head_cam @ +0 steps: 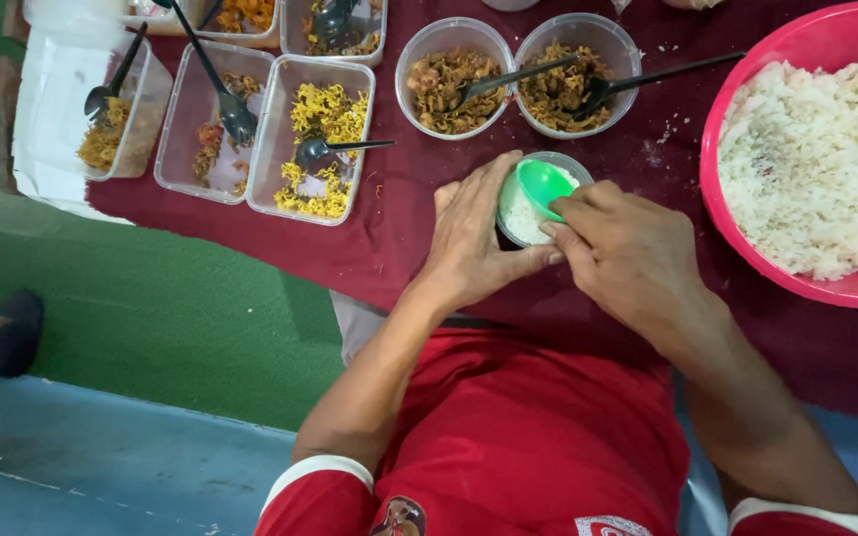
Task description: Packing rice and side dishes into small plastic bags using a spoon and a small container as a mold
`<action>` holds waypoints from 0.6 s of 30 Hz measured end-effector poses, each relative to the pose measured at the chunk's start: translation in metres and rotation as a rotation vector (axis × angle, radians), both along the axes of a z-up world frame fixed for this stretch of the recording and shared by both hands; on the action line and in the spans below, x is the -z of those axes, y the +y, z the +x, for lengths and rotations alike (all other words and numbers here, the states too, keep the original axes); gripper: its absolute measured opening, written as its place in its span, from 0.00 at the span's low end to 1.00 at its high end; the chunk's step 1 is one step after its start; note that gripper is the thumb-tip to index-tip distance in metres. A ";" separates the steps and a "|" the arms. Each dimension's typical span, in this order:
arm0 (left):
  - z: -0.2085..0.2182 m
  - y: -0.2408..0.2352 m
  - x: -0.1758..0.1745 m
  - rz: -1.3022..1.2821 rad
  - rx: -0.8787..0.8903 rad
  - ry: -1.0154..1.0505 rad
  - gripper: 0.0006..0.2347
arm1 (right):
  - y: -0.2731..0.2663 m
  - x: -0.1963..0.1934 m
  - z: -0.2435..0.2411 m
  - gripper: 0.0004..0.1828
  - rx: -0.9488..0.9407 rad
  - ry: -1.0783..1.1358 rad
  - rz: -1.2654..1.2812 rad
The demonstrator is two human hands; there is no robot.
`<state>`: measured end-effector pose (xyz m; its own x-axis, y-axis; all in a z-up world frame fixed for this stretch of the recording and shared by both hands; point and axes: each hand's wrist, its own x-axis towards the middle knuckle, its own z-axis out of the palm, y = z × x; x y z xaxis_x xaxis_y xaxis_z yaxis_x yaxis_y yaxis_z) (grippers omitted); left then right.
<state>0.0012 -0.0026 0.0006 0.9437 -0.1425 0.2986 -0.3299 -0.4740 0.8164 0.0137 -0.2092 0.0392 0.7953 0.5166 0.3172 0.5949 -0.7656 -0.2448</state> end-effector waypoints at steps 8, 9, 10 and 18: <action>-0.001 0.001 -0.007 -0.004 0.003 0.034 0.49 | -0.001 -0.001 -0.016 0.10 0.020 0.121 0.265; -0.002 0.000 -0.006 -0.004 0.003 0.038 0.49 | -0.002 0.000 -0.020 0.10 0.020 0.140 0.271; -0.002 0.001 -0.004 -0.006 0.003 0.040 0.49 | 0.000 -0.006 -0.024 0.10 0.020 0.142 0.270; -0.002 0.001 -0.008 -0.006 0.004 0.061 0.47 | -0.007 -0.020 -0.027 0.09 0.018 0.028 0.187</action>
<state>-0.0004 -0.0021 0.0083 0.9597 -0.1441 0.2413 -0.2809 -0.4676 0.8381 -0.0134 -0.2167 0.0593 0.8139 0.4362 0.3839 0.5724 -0.7158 -0.4001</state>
